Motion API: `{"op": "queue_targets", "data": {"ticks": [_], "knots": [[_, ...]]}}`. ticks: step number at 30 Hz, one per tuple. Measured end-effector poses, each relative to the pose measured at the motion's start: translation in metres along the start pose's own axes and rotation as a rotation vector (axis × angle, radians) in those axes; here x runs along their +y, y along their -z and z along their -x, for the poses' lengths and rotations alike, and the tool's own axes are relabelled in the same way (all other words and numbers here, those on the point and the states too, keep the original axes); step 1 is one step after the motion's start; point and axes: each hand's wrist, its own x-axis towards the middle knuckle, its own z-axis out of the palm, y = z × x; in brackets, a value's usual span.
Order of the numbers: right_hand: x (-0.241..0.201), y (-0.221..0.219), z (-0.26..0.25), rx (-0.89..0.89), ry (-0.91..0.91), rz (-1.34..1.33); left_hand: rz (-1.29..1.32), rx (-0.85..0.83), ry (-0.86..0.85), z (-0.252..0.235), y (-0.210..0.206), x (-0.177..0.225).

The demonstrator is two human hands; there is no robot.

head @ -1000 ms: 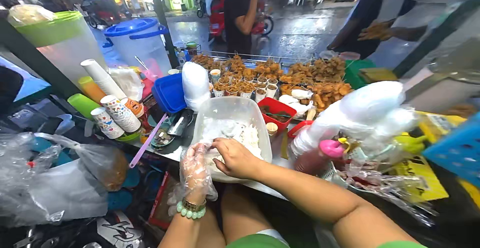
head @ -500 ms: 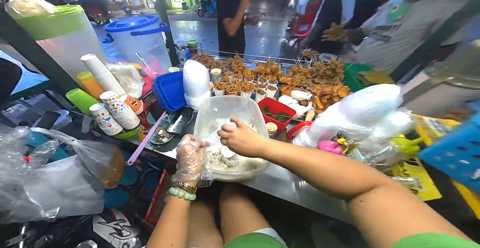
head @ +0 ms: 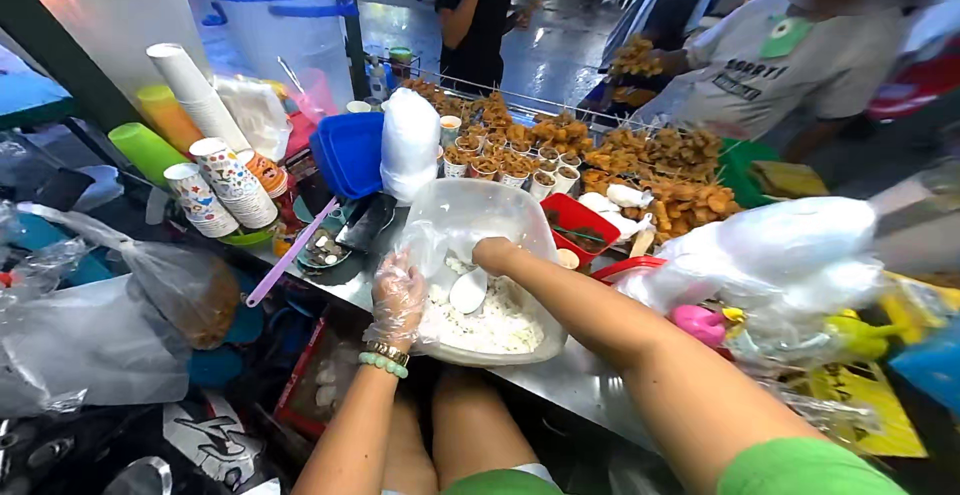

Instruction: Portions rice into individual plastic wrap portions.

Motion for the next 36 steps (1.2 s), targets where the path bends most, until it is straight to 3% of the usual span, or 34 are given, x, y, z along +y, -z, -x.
{"op": "queue_targets", "data": {"ticks": [7,13,17,20,25,31,36], "knots": [[0.014,-0.010,-0.022,-0.034,0.040,0.114,-0.054,0.074,-0.014,0.003,-0.006,-0.003],[0.035,0.004,-0.010,0.200,0.094,-0.056,-0.050,0.102,-0.038,0.004,-0.010,-0.007],[0.030,0.011,0.019,0.301,0.064,0.171,-0.060,0.071,-0.019,0.003,-0.007,-0.004],[0.020,0.008,0.035,0.223,-0.031,0.273,-0.084,0.045,-0.010,0.002,-0.005,-0.001],[0.026,0.008,0.036,0.139,-0.065,0.195,-0.097,0.082,-0.024,0.002,-0.009,-0.001],[-0.010,-0.035,0.060,-0.019,0.122,-0.075,-0.095,0.056,-0.030,0.002,-0.006,-0.001],[-0.028,-0.021,0.075,0.082,0.060,-0.072,-0.073,0.092,-0.030,0.002,-0.009,-0.003]]}}
